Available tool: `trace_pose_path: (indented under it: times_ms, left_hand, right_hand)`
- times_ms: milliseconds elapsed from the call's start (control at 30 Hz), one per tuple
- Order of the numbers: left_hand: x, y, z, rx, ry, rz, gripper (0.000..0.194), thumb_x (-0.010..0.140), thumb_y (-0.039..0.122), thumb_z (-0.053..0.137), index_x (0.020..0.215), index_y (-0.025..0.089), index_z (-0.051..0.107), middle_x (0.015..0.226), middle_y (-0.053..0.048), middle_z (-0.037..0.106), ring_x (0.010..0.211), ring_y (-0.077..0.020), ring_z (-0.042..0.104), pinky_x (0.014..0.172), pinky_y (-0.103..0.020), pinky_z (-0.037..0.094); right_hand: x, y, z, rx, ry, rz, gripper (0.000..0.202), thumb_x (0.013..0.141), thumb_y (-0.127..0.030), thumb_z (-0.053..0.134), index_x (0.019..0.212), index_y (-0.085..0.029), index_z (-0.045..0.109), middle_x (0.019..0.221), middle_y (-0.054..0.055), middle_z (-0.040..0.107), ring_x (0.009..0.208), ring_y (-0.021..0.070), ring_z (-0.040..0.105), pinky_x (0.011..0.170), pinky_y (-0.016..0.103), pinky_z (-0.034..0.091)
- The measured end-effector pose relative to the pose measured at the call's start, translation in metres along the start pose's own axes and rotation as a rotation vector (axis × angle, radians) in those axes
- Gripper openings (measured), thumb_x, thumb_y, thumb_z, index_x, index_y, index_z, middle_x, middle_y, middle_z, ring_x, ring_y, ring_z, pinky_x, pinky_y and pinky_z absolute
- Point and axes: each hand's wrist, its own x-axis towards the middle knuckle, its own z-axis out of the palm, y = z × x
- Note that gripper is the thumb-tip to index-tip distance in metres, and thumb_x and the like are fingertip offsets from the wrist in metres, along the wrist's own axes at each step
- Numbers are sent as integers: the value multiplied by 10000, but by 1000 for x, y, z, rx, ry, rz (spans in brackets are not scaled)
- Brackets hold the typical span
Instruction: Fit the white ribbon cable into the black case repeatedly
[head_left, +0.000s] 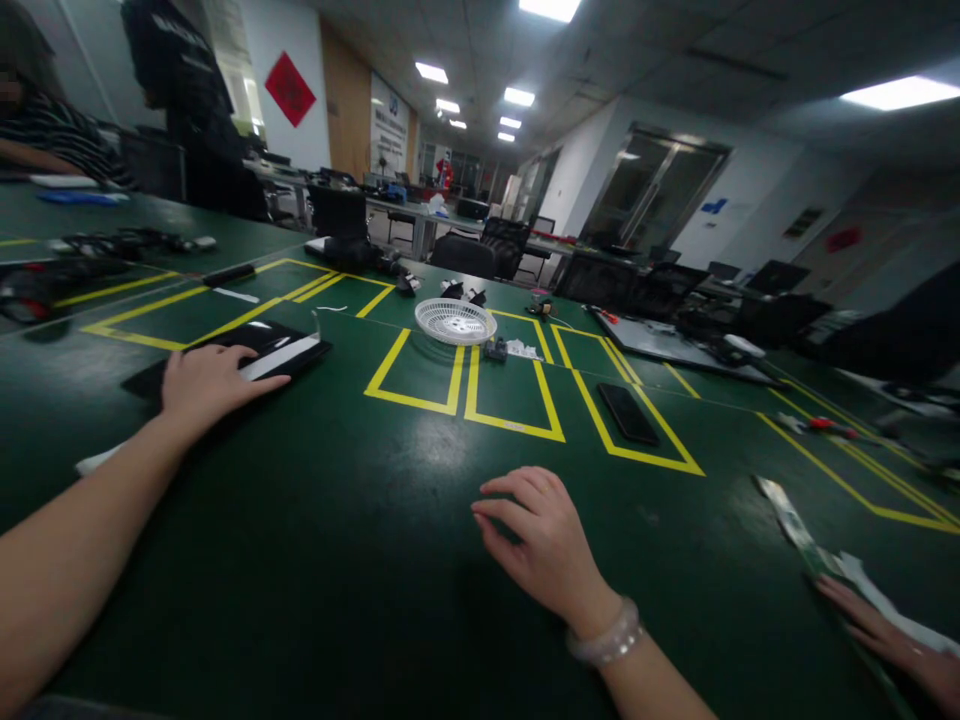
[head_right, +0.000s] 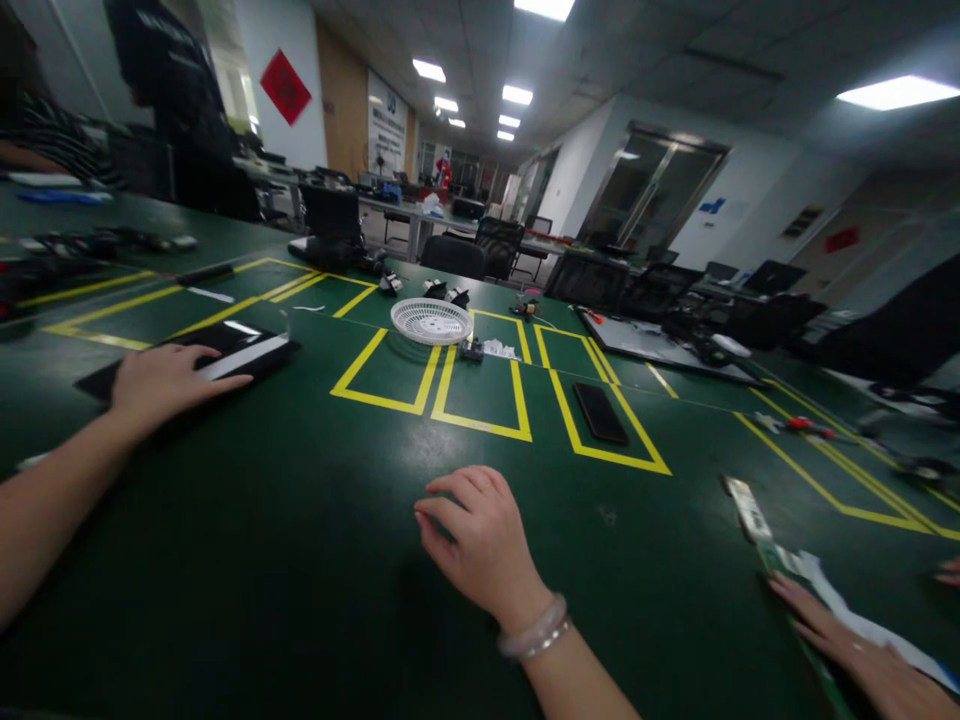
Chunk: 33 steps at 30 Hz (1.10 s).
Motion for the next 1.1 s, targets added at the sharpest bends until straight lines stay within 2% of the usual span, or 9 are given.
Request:
trace_pose_path:
  times_ms: [133, 267, 367, 467, 600, 733, 867, 1000, 1100]
  left_hand:
    - [4, -34, 3, 19, -56, -207, 1135, 713, 955, 284, 1385, 75, 534, 1297, -251, 549, 1161, -444, 500, 954, -564, 358]
    - [8, -50, 12, 9, -59, -313, 1174, 671, 970, 312, 1377, 61, 540, 1316, -277, 526, 1167, -479, 472, 938, -596, 344]
    - [11, -52, 17, -2, -51, -320, 1114, 688, 929, 400, 1298, 16, 587, 1239, -303, 555, 1116, -490, 479, 897, -634, 351]
    - [10, -46, 15, -11, -32, -319, 1039, 724, 874, 450, 1202, -33, 618, 1175, -327, 556, 1072, -475, 477, 828, -597, 413]
    - [3, -31, 6, -64, -58, -274, 811, 789, 711, 530, 1201, 22, 642, 1287, -301, 485, 1139, -503, 448, 810, -558, 455]
    - [-3, -3, -5, -152, -99, -107, 694, 867, 605, 499, 1279, 51, 572, 1219, -229, 565, 1065, -403, 541, 806, -491, 482]
    - [-17, 49, -9, -278, -141, 215, 543, 912, 542, 492, 1252, 125, 565, 1219, -131, 609, 1036, -283, 586, 843, -368, 472]
    - [-56, 112, -7, -375, -221, 625, 365, 867, 453, 622, 1149, 221, 618, 1139, -40, 654, 995, -219, 618, 817, -296, 461]
    - [-91, 145, -7, -400, -281, 908, 290, 835, 302, 685, 1113, 247, 625, 1075, -22, 670, 958, -212, 635, 778, -295, 445]
  right_hand:
    - [1, -1, -1, 3, -8, -2, 102, 898, -168, 641, 961, -229, 692, 997, 27, 717, 928, 201, 615, 888, 408, 448]
    - [2, -2, -2, 4, -13, 6, 99, 896, -168, 642, 954, -229, 694, 994, 26, 718, 925, 200, 614, 877, 401, 448]
    - [2, -1, -1, 3, -14, 7, 96, 901, -175, 636, 951, -230, 696, 989, 28, 719, 928, 203, 614, 875, 402, 448]
    - [1, -1, -1, 1, -23, 5, 99, 906, -182, 628, 959, -231, 696, 997, 32, 718, 930, 203, 614, 872, 402, 450]
    - [0, -1, -2, -4, -33, 5, 102, 907, -185, 630, 968, -235, 695, 1008, 33, 718, 941, 205, 613, 880, 406, 448]
    - [0, -1, -2, -4, -33, 3, 98, 911, -191, 628, 970, -235, 692, 1011, 32, 717, 942, 204, 616, 886, 408, 448]
    - [0, -2, -1, -9, -61, 2, 117, 913, -202, 626, 1000, -253, 685, 1077, 36, 711, 985, 206, 624, 918, 418, 450]
    - [0, -6, 1, 17, -127, 20, 124, 891, -255, 680, 1012, -264, 655, 1283, 43, 658, 1161, 233, 601, 1074, 487, 370]
    - [-1, -8, 4, 47, -241, 63, 269, 843, -292, 746, 1080, -267, 621, 1373, 42, 618, 1270, 253, 554, 1158, 522, 279]
